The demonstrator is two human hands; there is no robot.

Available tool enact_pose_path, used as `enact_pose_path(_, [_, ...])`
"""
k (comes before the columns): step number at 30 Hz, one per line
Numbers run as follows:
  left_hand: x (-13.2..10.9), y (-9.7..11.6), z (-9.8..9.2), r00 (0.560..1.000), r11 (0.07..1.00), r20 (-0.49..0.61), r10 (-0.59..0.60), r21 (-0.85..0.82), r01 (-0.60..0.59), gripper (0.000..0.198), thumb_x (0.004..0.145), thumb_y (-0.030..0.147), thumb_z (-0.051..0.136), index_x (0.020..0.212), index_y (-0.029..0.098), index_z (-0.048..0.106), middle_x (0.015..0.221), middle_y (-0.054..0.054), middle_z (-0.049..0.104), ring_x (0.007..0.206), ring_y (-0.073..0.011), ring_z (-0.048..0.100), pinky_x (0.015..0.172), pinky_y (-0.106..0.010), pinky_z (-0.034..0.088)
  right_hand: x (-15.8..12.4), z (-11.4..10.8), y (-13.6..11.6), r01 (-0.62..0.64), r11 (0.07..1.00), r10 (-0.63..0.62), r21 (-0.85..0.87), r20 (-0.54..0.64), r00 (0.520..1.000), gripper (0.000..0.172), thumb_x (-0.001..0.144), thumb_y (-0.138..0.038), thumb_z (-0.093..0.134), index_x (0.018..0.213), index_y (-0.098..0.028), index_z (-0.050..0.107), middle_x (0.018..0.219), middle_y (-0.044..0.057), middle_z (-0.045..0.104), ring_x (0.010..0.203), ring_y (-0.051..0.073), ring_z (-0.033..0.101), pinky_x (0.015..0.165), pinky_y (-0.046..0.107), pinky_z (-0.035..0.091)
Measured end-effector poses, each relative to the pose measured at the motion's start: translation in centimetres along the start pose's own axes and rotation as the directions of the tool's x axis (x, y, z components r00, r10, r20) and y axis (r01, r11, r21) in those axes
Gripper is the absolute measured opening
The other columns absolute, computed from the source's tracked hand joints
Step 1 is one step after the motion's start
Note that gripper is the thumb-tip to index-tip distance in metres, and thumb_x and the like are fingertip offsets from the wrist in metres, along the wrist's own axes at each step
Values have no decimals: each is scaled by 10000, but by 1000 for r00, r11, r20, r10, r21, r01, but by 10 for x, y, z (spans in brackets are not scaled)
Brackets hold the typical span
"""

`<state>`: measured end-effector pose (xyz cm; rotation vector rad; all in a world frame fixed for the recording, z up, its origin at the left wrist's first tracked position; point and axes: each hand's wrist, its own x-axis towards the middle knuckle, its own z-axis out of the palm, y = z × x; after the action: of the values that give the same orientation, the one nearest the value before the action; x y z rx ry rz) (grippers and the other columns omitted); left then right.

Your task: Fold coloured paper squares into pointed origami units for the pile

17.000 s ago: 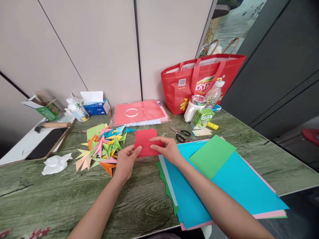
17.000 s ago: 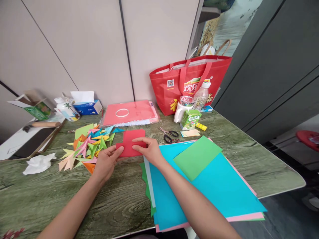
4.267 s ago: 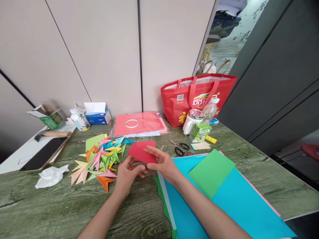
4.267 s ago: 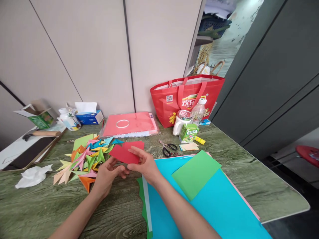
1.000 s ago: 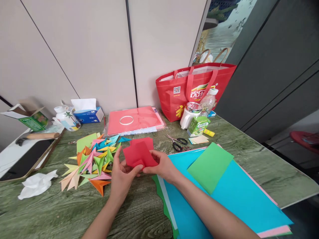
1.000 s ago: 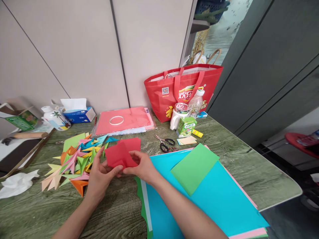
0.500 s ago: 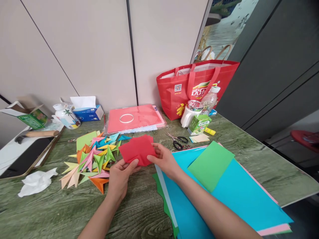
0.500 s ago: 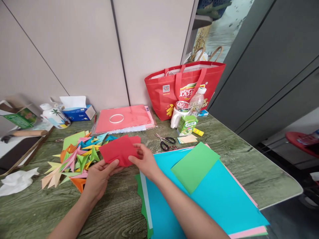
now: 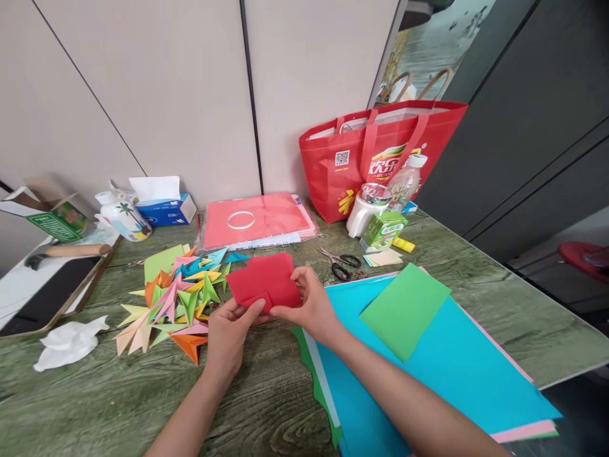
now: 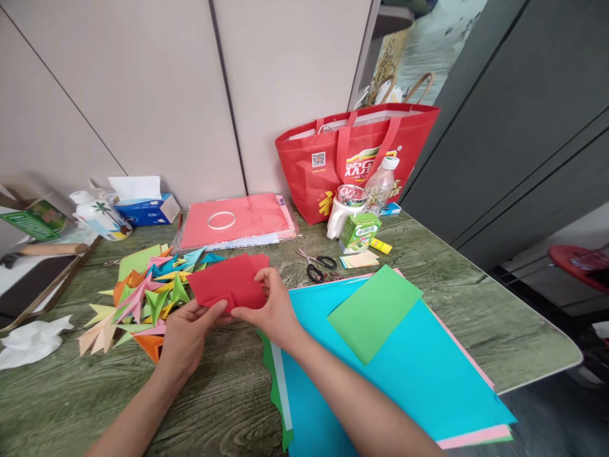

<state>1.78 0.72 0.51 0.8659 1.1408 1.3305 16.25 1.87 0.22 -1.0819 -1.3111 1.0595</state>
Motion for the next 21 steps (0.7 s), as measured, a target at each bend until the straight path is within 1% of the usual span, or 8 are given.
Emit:
enact_pose_path(1, [0,0,0,1000,1000,4,5,11,-5,389,570,238,727,938,141,651,815,-56,702,656,-175,624,611,-307,534,-1,1,1,-13,1000,13,1,-10,1000,704,461,-244,767,1073,-215,419,1014,47,523,860,181,536,683,275,450])
enact_pose_path(3, [0,-1,1,1000,1000,20,13,28,-14,367,579,232,720,930,148,654,797,-48,702,651,-169,616,601,-294,527,-1,1,0,-72,997,72,25,22,997,859,458,-232,769,1194,-240,326,1057,68,507,821,178,555,660,286,464])
enact_pose_path(5, [-1,-1,1,999,999,37,17,46,-18,345,587,226,714,919,154,657,786,-41,700,618,-151,601,572,-272,516,-1,1,-1,-137,989,133,46,74,988,933,465,-220,765,1252,-248,263,1024,71,532,770,176,571,638,293,472])
enact_pose_path(6, [-1,-2,1,999,998,41,20,56,-22,331,589,223,712,908,154,659,778,-38,698,590,-139,589,550,-259,508,0,1,-2,-155,987,150,48,88,985,930,465,-216,763,1253,-239,268,996,66,551,767,179,574,642,298,473])
enact_pose_path(10, [-1,-2,1,999,993,34,42,110,-46,264,589,224,710,836,141,669,722,-28,680,507,-103,534,481,-221,460,2,0,-3,-117,993,117,-13,82,990,765,441,-225,767,1129,-178,436,990,57,587,871,208,553,732,313,452])
enact_pose_path(12, [-1,-1,1,998,990,36,49,134,-53,239,590,227,707,808,134,669,680,-21,664,485,-93,513,472,-212,439,3,-1,-3,-102,993,107,-53,83,991,677,437,-244,768,1053,-161,499,985,51,597,879,210,544,747,313,443])
enact_pose_path(16, [-1,-1,1,998,987,44,46,153,-53,210,595,231,702,773,128,660,619,-7,639,471,-94,510,503,-222,435,2,-1,-1,-142,989,146,-42,120,982,541,456,-268,759,944,-145,559,892,33,622,800,186,548,688,286,452])
enact_pose_path(21, [-1,-3,0,999,990,23,33,137,-36,226,580,232,709,775,130,660,585,-1,632,493,-109,534,555,-246,454,0,1,0,-263,958,240,111,183,953,482,481,-264,740,912,-150,556,774,13,617,635,139,542,537,241,459])
